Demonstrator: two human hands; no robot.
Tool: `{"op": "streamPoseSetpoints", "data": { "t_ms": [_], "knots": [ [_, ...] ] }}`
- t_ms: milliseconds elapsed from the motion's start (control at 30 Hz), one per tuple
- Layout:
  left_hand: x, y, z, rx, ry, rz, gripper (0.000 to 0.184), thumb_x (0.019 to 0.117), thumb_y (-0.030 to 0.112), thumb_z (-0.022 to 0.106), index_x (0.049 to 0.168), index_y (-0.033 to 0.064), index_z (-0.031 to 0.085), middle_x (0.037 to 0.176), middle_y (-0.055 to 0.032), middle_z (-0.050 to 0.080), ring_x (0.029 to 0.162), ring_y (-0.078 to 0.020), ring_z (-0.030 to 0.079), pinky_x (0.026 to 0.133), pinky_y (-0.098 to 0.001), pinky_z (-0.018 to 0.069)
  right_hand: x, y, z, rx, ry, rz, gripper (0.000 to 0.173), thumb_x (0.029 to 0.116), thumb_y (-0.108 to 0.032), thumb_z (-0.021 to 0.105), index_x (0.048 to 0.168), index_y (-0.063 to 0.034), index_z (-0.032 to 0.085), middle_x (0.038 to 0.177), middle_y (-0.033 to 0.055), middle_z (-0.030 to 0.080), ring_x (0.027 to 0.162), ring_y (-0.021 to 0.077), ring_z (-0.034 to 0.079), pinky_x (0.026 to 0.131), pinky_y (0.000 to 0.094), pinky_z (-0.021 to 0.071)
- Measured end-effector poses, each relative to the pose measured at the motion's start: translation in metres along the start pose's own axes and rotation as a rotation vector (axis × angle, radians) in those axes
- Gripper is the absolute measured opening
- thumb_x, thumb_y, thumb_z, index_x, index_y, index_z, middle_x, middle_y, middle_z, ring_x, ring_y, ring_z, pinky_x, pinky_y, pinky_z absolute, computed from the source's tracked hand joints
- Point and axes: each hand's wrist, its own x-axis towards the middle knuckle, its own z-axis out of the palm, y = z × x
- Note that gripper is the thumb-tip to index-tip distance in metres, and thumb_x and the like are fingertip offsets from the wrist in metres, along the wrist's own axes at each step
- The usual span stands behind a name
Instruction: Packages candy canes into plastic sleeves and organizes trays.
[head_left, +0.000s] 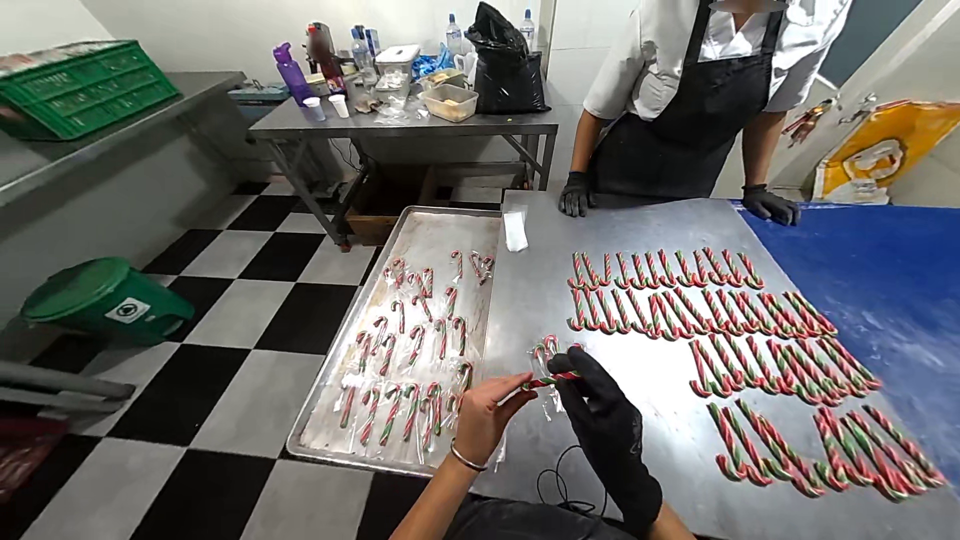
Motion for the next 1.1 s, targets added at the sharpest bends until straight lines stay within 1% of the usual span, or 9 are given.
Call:
{"op": "streamPoseSetpoints", "data": {
  "t_ms": [100, 200, 267, 400, 533, 733, 867, 967, 1100],
  "knots": [
    [-0.004, 0.005, 0.005, -0.018, 0.011, 0.027, 0.019, 0.0954, 0.013, 0.072, 0.110, 0.0035, 0.079, 0.106, -0.0057, 0.079, 0.100, -0.0124, 0.075, 0.095, -0.0296, 0.0607, -0.009, 0.014, -0.006, -0.192, -0.116, -0.112, 0.027, 0.0966, -0.013, 0.063, 0.120, -0.0058, 0.074, 0.123, 0.0056, 0.073, 0.105, 0.0112, 0.073, 0.089, 0.0268, 0.0610],
    [-0.011, 0.010, 0.016, -0.029, 0.058, -0.027, 0.015, 0.0941, 0.008, 0.071, 0.105, 0.0006, 0.079, 0.101, -0.0078, 0.079, 0.095, -0.0115, 0.076, 0.092, -0.0284, 0.0615, -0.020, 0.019, -0.019, -0.367, -0.536, -0.005, 0.059, 0.0951, -0.027, 0.067, 0.150, -0.0125, 0.052, 0.155, 0.0104, 0.050, 0.106, 0.0168, 0.071, 0.084, 0.0362, 0.0604],
    [-0.018, 0.018, 0.022, -0.082, -0.027, -0.010, 0.014, 0.0959, 0.007, 0.069, 0.103, 0.0002, 0.079, 0.102, -0.0080, 0.079, 0.096, -0.0115, 0.076, 0.092, -0.0284, 0.0612, -0.020, -0.008, -0.026, -0.214, -0.644, 0.281, 0.071, 0.0920, -0.020, 0.073, 0.152, 0.0013, 0.041, 0.143, 0.0142, 0.058, 0.097, 0.0147, 0.074, 0.083, 0.0330, 0.0628],
    [-0.020, 0.025, 0.030, -0.158, -0.239, 0.139, 0.016, 0.0953, 0.011, 0.072, 0.106, 0.0020, 0.079, 0.114, -0.0116, 0.076, 0.113, -0.0182, 0.071, 0.104, -0.0325, 0.0547, -0.020, -0.001, -0.041, -0.204, -0.561, 0.383, 0.036, 0.0936, -0.010, 0.065, 0.128, -0.0004, 0.067, 0.104, 0.0105, 0.075, 0.086, 0.0148, 0.071, 0.080, 0.0345, 0.0589],
    [-0.013, -0.028, 0.017, 0.148, -0.024, -0.484, 0.055, 0.0925, 0.034, 0.075, 0.131, -0.0040, 0.063, 0.132, -0.0221, 0.064, 0.123, -0.0306, 0.063, 0.105, -0.0437, 0.0518, -0.009, 0.046, -0.038, -0.391, -0.203, 0.233, 0.027, 0.0973, -0.022, 0.065, 0.118, -0.0088, 0.075, 0.100, 0.0058, 0.078, 0.077, 0.0141, 0.073, 0.071, 0.0373, 0.0608],
    [-0.014, -0.100, 0.000, 0.342, -0.094, -0.926, 0.050, 0.0918, 0.037, 0.077, 0.120, -0.0036, 0.068, 0.117, -0.0207, 0.070, 0.112, -0.0309, 0.068, 0.103, -0.0463, 0.0513, -0.021, 0.123, -0.012, -0.429, -0.284, 0.288, 0.041, 0.1014, -0.026, 0.059, 0.137, -0.0066, 0.064, 0.130, 0.0102, 0.069, 0.114, 0.0218, 0.069, 0.102, 0.0429, 0.0537],
    [-0.018, -0.100, -0.002, 0.274, -0.032, -0.889, 0.029, 0.0965, 0.023, 0.073, 0.116, 0.0018, 0.075, 0.109, -0.0136, 0.076, 0.104, -0.0219, 0.073, 0.100, -0.0412, 0.0543, -0.026, 0.124, -0.046, -0.862, -0.448, 0.035, 0.097, 0.0814, -0.079, 0.059, 0.150, -0.0104, 0.052, 0.153, 0.0072, 0.053, 0.143, 0.0268, 0.047, 0.118, 0.0544, 0.0355],
    [-0.023, -0.101, -0.006, 0.197, 0.023, -0.845, 0.028, 0.0994, 0.016, 0.068, 0.123, 0.0011, 0.072, 0.114, -0.0143, 0.075, 0.105, -0.0215, 0.073, 0.101, -0.0403, 0.0547, 0.012, 0.148, -0.110, -1.129, -0.240, 0.068, 0.065, 0.0969, -0.051, 0.056, 0.143, -0.0050, 0.059, 0.144, 0.0180, 0.059, 0.134, 0.0383, 0.055, 0.112, 0.0607, 0.0383],
    [-0.023, -0.090, -0.011, 0.182, 0.067, -0.842, 0.024, 0.1032, 0.017, 0.062, 0.119, 0.0015, 0.073, 0.110, -0.0133, 0.075, 0.096, -0.0185, 0.072, 0.093, -0.0376, 0.0555, 0.071, 0.173, -0.171, -1.218, -0.101, 0.701, 0.045, 0.1051, -0.024, 0.052, 0.140, 0.0049, 0.053, 0.133, 0.0337, 0.058, 0.125, 0.0511, 0.055, 0.103, 0.0662, 0.0423]
  ]
}}
